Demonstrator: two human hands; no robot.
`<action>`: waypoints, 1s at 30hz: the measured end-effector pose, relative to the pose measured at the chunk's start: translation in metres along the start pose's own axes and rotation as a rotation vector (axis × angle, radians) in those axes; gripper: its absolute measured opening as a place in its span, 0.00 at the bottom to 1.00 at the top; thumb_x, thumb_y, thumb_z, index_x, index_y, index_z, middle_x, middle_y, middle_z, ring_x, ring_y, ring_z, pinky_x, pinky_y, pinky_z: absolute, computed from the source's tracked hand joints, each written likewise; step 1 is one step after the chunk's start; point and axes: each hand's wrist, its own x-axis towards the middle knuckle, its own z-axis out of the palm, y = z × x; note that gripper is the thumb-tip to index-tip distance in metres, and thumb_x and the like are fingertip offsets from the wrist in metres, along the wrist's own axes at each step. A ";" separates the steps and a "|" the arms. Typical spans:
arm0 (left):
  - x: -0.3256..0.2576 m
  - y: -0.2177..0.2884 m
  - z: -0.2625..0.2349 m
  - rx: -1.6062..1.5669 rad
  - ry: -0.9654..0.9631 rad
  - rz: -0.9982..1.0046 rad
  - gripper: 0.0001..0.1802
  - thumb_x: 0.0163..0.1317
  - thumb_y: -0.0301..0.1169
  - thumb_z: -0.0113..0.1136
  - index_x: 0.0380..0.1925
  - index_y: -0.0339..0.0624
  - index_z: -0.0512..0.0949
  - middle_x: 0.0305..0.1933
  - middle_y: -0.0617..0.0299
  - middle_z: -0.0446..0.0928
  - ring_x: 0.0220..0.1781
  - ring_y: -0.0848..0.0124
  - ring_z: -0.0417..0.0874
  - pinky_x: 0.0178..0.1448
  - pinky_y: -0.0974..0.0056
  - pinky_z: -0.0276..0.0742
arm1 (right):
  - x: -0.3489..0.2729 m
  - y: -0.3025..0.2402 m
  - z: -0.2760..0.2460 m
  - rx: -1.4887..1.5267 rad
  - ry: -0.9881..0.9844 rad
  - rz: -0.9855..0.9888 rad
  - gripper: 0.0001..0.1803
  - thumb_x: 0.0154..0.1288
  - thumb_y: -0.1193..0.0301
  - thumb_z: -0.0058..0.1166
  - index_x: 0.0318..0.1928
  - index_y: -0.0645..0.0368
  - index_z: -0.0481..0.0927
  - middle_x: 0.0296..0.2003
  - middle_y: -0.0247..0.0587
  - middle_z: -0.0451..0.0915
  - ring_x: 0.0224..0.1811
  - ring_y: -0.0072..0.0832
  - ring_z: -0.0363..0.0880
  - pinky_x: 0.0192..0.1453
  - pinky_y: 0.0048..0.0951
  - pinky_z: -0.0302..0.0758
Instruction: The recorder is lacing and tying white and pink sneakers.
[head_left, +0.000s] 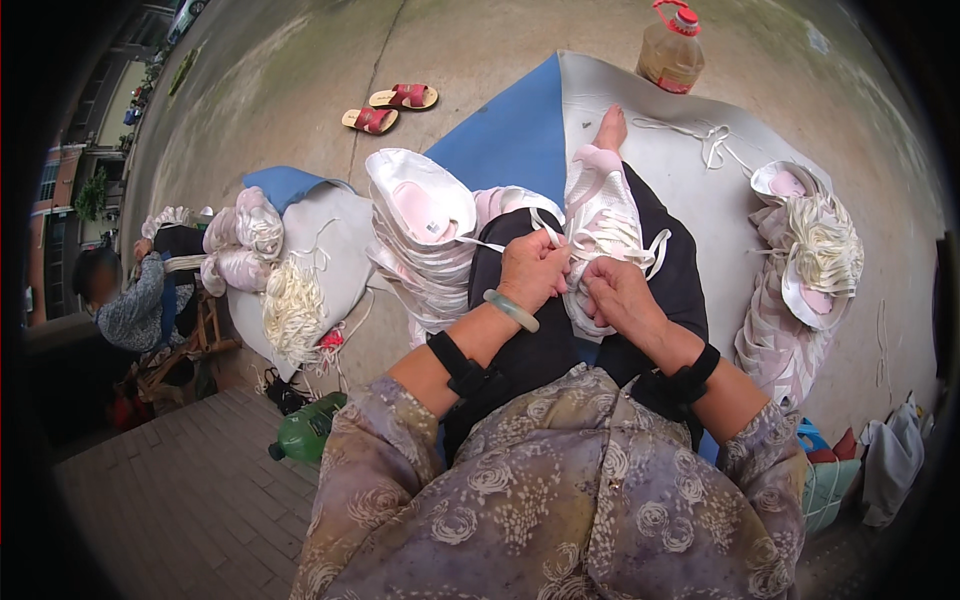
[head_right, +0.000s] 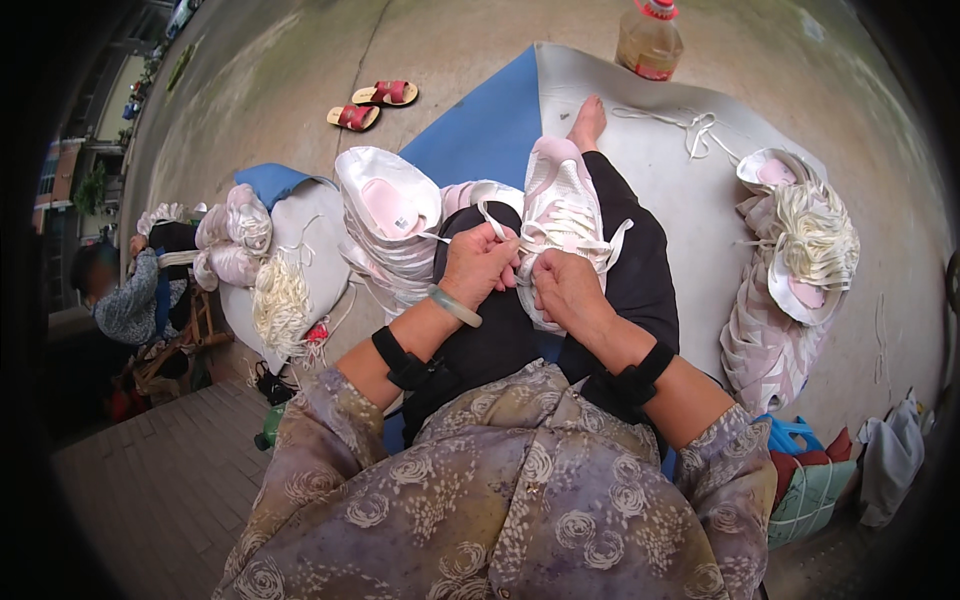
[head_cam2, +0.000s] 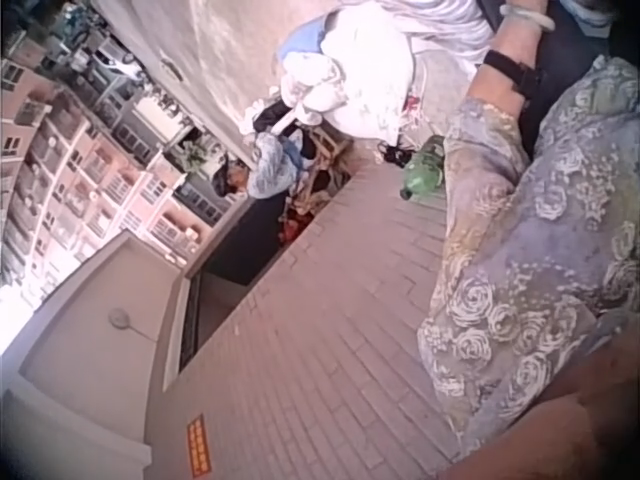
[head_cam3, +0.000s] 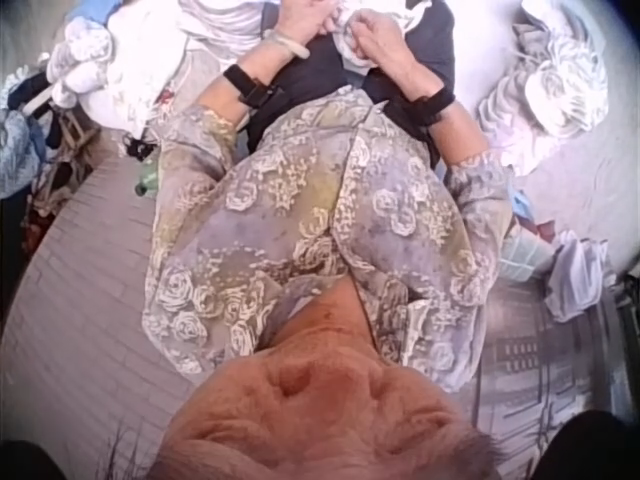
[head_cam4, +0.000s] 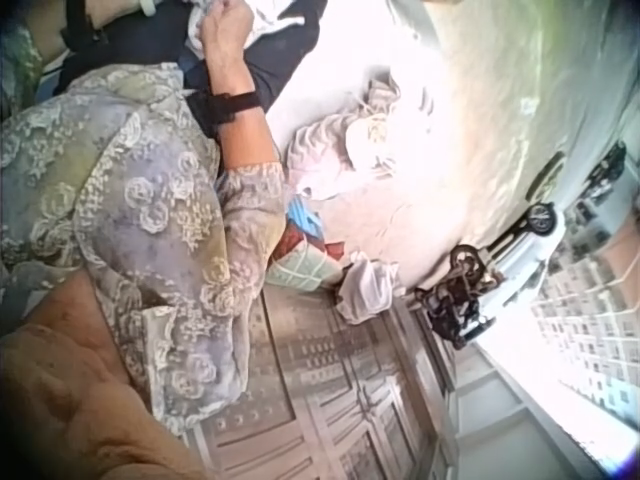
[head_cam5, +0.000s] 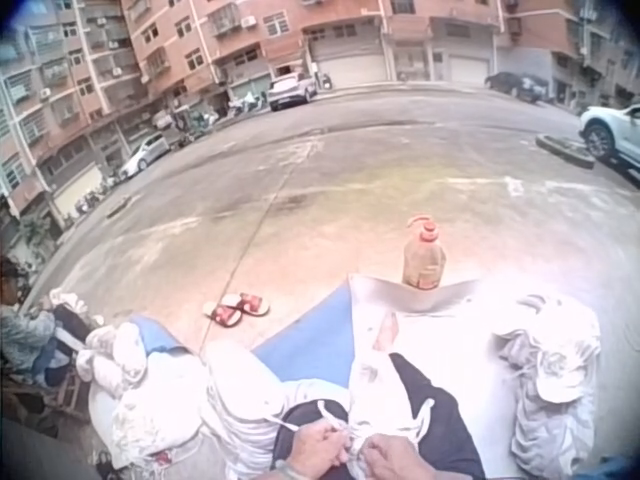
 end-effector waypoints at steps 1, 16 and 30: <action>0.001 0.000 0.000 0.001 -0.002 0.007 0.04 0.58 0.27 0.55 0.31 0.37 0.74 0.20 0.65 0.74 0.14 0.81 0.72 0.14 0.78 0.64 | 0.002 0.002 0.001 -0.002 -0.001 0.001 0.09 0.63 0.75 0.38 0.31 0.65 0.72 0.15 0.35 0.70 0.14 0.18 0.68 0.17 0.21 0.67; 0.009 -0.006 0.005 0.478 0.123 0.523 0.05 0.49 0.27 0.59 0.21 0.36 0.76 0.13 0.56 0.71 0.15 0.74 0.71 0.22 0.67 0.66 | 0.012 0.009 0.015 0.070 0.203 -0.120 0.04 0.61 0.78 0.42 0.33 0.64 0.72 0.17 0.33 0.71 0.12 0.16 0.67 0.15 0.18 0.64; 0.001 0.002 0.008 0.270 0.084 0.128 0.09 0.57 0.29 0.56 0.23 0.34 0.75 0.13 0.64 0.72 0.11 0.80 0.72 0.13 0.74 0.66 | 0.029 0.030 0.014 0.066 0.116 -0.047 0.04 0.60 0.76 0.44 0.30 0.62 0.72 0.18 0.41 0.74 0.15 0.27 0.73 0.18 0.28 0.69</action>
